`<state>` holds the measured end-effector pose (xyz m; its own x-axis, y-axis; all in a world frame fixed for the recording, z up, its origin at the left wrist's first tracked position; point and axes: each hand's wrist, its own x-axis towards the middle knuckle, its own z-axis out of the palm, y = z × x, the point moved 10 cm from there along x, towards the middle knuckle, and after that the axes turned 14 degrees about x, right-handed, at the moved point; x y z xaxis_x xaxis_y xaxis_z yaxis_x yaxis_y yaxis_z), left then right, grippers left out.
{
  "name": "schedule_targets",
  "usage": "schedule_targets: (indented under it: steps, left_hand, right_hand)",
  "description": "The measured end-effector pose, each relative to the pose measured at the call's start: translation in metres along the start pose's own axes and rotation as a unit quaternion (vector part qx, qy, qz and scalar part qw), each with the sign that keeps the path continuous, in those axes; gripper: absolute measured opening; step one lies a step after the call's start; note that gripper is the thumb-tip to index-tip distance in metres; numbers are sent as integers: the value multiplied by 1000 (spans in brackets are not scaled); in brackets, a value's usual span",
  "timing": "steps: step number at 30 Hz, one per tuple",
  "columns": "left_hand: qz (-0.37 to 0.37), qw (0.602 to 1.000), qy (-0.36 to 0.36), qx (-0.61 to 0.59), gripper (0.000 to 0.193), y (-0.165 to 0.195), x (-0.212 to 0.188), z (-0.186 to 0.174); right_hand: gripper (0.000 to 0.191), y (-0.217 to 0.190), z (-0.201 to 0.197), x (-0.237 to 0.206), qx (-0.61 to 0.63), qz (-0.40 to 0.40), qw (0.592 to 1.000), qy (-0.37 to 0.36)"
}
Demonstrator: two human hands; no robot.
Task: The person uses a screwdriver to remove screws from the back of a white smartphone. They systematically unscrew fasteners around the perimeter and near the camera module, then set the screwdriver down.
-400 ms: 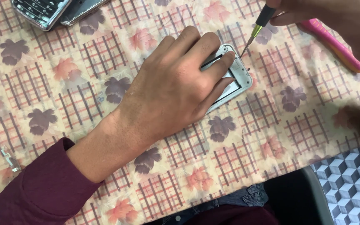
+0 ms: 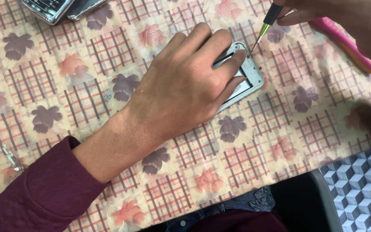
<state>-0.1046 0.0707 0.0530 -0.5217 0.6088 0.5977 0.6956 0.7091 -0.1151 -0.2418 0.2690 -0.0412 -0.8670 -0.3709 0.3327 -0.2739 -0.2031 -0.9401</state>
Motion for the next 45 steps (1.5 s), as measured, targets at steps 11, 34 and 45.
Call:
schedule_targets:
  steps: [11, 34, 45]
  left_hand:
    - [7, 1000, -5, -7, 32, 2, -4, 0]
    - [3, 1000, -7, -1, 37, 0, 15, 23]
    - [3, 1000, -10, 6, 36, -7, 36, 47]
  right_hand:
    - [112, -39, 119, 19, -407, -148, 739, -517]
    - [131, -62, 87, 31, -116, -207, 843, -482]
    - [40, 1, -12, 40, -185, 133, 956, -182]
